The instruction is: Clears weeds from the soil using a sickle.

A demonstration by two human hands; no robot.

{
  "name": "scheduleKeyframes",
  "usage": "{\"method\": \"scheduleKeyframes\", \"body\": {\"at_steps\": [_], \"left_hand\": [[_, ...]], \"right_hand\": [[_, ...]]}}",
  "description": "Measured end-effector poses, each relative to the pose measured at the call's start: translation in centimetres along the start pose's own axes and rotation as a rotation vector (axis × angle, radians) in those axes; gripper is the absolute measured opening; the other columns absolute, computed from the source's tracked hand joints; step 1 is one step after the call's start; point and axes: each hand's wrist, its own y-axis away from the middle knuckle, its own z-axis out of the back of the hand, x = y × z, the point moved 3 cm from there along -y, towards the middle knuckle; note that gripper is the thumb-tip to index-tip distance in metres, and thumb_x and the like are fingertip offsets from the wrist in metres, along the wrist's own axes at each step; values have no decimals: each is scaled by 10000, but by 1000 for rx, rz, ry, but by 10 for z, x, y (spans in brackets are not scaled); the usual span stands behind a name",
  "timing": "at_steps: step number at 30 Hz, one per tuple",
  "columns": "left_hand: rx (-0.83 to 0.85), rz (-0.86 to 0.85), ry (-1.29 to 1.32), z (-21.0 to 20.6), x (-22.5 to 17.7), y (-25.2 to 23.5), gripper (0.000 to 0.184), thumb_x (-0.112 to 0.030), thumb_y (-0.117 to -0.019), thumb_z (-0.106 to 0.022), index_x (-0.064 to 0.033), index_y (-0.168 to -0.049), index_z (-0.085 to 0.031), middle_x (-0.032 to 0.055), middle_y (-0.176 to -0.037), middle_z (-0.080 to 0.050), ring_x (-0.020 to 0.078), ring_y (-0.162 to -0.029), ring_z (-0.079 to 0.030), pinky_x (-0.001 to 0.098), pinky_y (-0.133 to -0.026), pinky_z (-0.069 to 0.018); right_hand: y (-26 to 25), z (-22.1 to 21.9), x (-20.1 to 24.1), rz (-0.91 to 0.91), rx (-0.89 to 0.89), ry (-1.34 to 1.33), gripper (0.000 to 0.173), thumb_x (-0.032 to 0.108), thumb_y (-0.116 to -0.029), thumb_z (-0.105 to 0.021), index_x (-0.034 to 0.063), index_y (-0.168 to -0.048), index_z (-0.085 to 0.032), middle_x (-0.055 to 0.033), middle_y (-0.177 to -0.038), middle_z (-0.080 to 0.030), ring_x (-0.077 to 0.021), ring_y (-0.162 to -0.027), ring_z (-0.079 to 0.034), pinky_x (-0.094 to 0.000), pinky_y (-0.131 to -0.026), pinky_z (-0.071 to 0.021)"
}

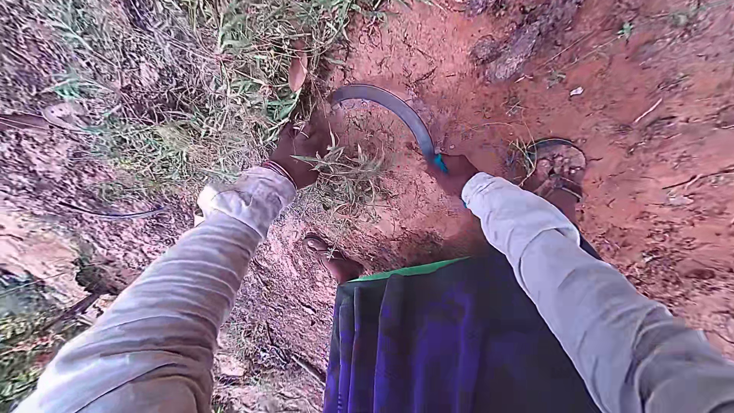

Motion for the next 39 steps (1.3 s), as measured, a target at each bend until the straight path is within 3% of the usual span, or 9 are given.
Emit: {"method": "scheduleKeyframes", "body": {"at_steps": [8, 13, 17, 21, 23, 26, 31, 35, 39], "left_hand": [[-246, -180, 107, -5, 10, 20, 98, 48, -855, -686, 100, -927, -727, 311, -1138, -698, 588, -1183, -586, 823, -986, -345], [-236, -213, 77, 8, 56, 50, 125, 39, -880, -633, 131, -926, -704, 315, -1081, -706, 604, -1174, -576, 764, -1031, -368], [-6, 25, 71, -2, 78, 47, 222, 1, -917, -680, 90, -1118, -709, 297, -1284, -650, 527, -1314, -514, 684, -1075, -380], [105, 277, 59, 14, 49, 41, 609, -271, -929, -739, 38, -1419, -550, 303, -1437, -544, 470, -1367, -503, 633, -1115, -393], [-20, 293, -5, 20, 24, 29, 576, -451, -915, -718, -16, -1287, -661, 282, -1298, -649, 460, -1280, -586, 681, -1051, -430], [-46, 446, 79, 12, -23, 14, 629, -351, -941, -715, -99, -1493, -549, 352, -1457, -514, 590, -1419, -381, 803, -1136, -167], [-191, 244, 109, -23, -77, -18, 601, -69, -846, -736, -228, -1419, -648, 134, -1639, -404, 483, -1540, -254, 850, -1056, -221], [-34, 192, 328, -46, -91, -46, 324, 63, -914, -647, -52, -1193, -764, 151, -1478, -593, 441, -1495, -366, 747, -1151, -213], [260, 548, 473, -49, -56, -34, 436, -190, -1053, -573, 73, -1400, -549, 310, -1448, -542, 435, -1398, -491, 565, -1170, -362]], "right_hand": [[103, -87, -80, -220, 73, -5, 510, 353, -1083, -497, -113, -1267, -591, -287, -943, -668, -379, -792, -671, -536, -807, -526], [75, -60, -24, -23, -125, 28, 480, 328, -1059, -534, -124, -1182, -635, -298, -889, -674, -422, -791, -673, -587, -773, -513], [14, -55, 8, -70, -11, 112, 465, 351, -1072, -551, -86, -1212, -629, -324, -1014, -678, -481, -985, -669, -644, -894, -479], [75, -72, -38, -287, 183, 267, 562, 419, -1090, -473, -71, -1351, -558, -340, -1194, -651, -483, -1173, -627, -614, -1015, -448], [109, -72, -46, -306, 151, 289, 595, 449, -1081, -477, -78, -1346, -558, -353, -1136, -666, -513, -1122, -643, -643, -972, -461], [142, -79, -39, -206, -104, 131, 546, 370, -1060, -523, -132, -1261, -602, -344, -944, -684, -495, -881, -691, -633, -830, -510], [161, -61, -40, -265, -392, -212, 440, 297, -1088, -437, -115, -1114, -590, -17, -635, -537, -70, -481, -533, -256, -508, -495], [170, -48, -47, -260, -505, -327, 360, 275, -1072, -468, -64, -1015, -576, 71, -561, -476, -9, -424, -501, -194, -453, -480], [171, -51, -48, -292, -475, -399, 317, 261, -1083, -477, -24, -975, -566, 74, -549, -468, -12, -414, -495, -185, -445, -474]]}}
